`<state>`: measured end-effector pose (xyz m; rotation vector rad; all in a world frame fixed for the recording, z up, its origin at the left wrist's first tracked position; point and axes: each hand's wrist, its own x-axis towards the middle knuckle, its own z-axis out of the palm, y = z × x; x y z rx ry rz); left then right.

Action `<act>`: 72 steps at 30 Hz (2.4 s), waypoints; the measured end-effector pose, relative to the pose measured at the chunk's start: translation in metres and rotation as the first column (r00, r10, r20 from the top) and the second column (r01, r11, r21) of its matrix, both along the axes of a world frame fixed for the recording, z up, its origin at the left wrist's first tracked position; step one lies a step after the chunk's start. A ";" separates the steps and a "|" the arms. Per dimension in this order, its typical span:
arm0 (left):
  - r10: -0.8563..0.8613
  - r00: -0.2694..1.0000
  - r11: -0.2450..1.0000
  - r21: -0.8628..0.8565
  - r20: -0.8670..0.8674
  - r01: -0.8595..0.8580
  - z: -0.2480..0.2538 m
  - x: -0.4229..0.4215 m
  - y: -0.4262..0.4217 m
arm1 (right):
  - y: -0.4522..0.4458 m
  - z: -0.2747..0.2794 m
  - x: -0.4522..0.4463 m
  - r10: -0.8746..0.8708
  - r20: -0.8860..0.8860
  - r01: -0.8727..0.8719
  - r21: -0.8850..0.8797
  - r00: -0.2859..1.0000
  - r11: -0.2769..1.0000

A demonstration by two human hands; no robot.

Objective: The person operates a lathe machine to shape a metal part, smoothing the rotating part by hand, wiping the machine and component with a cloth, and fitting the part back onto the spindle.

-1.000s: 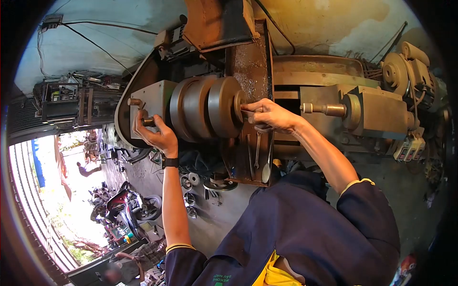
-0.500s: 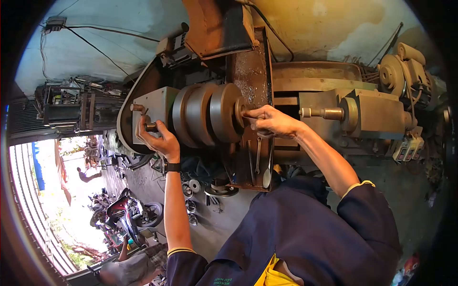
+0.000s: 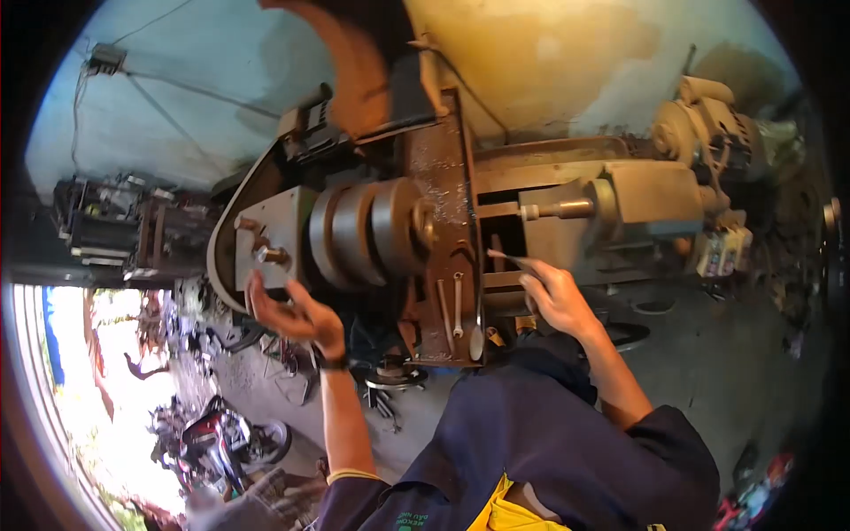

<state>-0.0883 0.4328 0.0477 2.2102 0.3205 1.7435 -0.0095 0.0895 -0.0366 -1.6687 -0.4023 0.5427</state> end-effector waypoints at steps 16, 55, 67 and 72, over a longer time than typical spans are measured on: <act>-0.869 -0.042 0.267 -0.539 -0.493 0.799 -0.001 0.009 -0.233 | -0.292 -0.073 -0.007 -0.502 0.801 0.945 -0.264 0.326 0.192; 0.329 0.576 0.775 -0.135 -0.748 -0.617 -0.096 -0.130 0.068 | -0.026 0.065 -0.036 0.348 0.068 -0.238 -0.608 0.935 0.758; 0.140 0.737 0.166 -0.749 0.661 0.641 -0.016 -0.240 0.064 | -0.007 0.049 -0.079 0.489 0.008 -0.390 -0.592 0.873 0.706; -0.122 0.590 0.252 -0.550 0.798 0.796 0.050 -0.255 0.045 | 0.021 0.051 -0.099 0.502 0.127 -0.438 -0.339 0.856 0.833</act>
